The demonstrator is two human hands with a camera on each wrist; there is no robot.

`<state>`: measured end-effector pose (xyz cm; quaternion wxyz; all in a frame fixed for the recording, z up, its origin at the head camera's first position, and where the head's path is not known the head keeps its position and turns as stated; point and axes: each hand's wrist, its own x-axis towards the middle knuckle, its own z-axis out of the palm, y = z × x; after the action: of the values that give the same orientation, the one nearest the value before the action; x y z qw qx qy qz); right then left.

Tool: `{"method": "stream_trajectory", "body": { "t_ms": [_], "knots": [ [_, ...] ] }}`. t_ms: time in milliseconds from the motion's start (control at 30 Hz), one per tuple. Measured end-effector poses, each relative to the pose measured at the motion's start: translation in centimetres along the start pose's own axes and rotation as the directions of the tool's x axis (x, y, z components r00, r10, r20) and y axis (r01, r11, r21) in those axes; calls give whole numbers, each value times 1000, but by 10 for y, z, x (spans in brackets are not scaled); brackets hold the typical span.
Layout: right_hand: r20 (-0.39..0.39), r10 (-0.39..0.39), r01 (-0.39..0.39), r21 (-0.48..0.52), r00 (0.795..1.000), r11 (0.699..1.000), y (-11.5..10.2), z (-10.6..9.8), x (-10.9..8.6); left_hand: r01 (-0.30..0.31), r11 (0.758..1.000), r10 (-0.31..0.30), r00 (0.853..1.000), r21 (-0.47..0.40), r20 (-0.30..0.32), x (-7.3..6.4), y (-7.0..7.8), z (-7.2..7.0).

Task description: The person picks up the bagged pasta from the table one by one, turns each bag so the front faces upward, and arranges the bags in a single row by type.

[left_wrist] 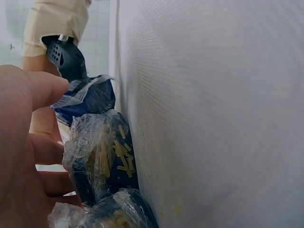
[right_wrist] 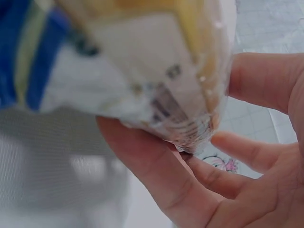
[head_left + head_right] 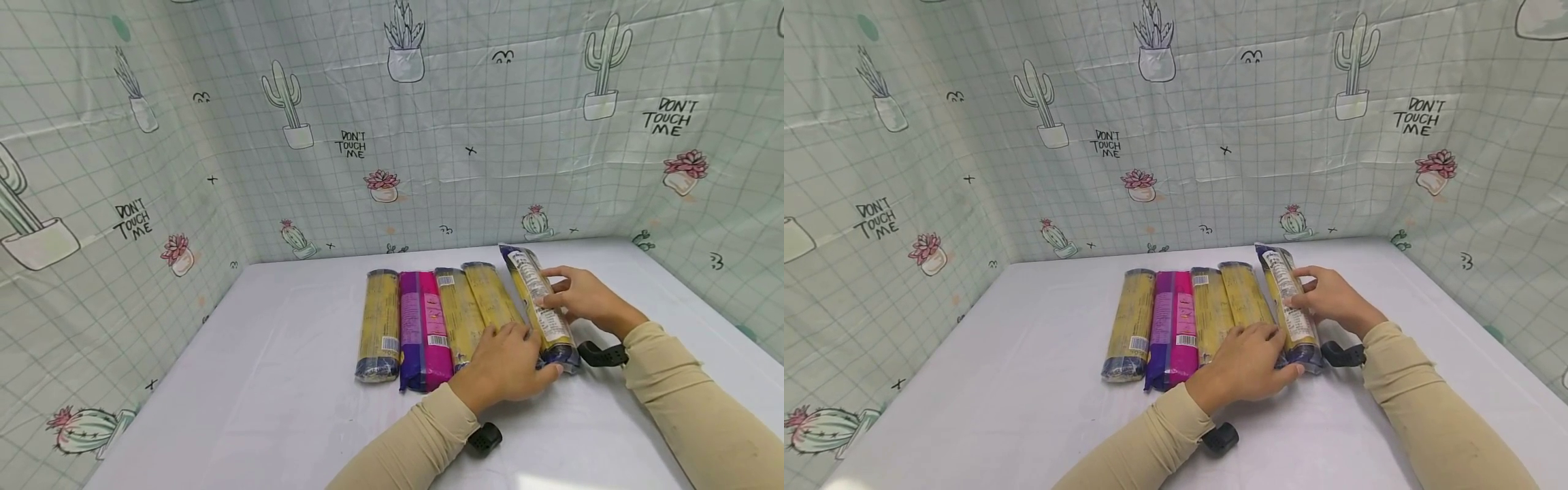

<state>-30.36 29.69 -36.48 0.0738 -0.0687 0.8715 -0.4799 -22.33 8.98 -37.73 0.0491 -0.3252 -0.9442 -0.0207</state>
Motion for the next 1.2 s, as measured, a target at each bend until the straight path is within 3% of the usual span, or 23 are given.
{"method": "stream_trajectory", "body": {
  "t_ms": [533, 667, 833, 967, 1200],
  "knots": [
    [-86, 27, -21, 72, 996, 997, -14, -2, -5, 8, 989, -21, 996, -148, -86, 3, -2, -1],
    [-105, 26, -15, 98, 994, 995, -17, -1, -5, -1, 984, -26, 989, -181, -146, 3, -3, -1],
    [-129, 6, 13, 146, 992, 989, -21, 0, -5, -9, 976, -46, 967, -217, -250, 3, -5, 0],
    [-139, 3, 26, 210, 990, 977, -25, 1, -6, -2, 954, -88, 954, -299, -286, 1, -7, -1],
    [-165, 2, 43, 264, 986, 963, -30, 4, -6, 19, 909, -151, 946, -415, -287, -2, -9, -2]
  ]
}}
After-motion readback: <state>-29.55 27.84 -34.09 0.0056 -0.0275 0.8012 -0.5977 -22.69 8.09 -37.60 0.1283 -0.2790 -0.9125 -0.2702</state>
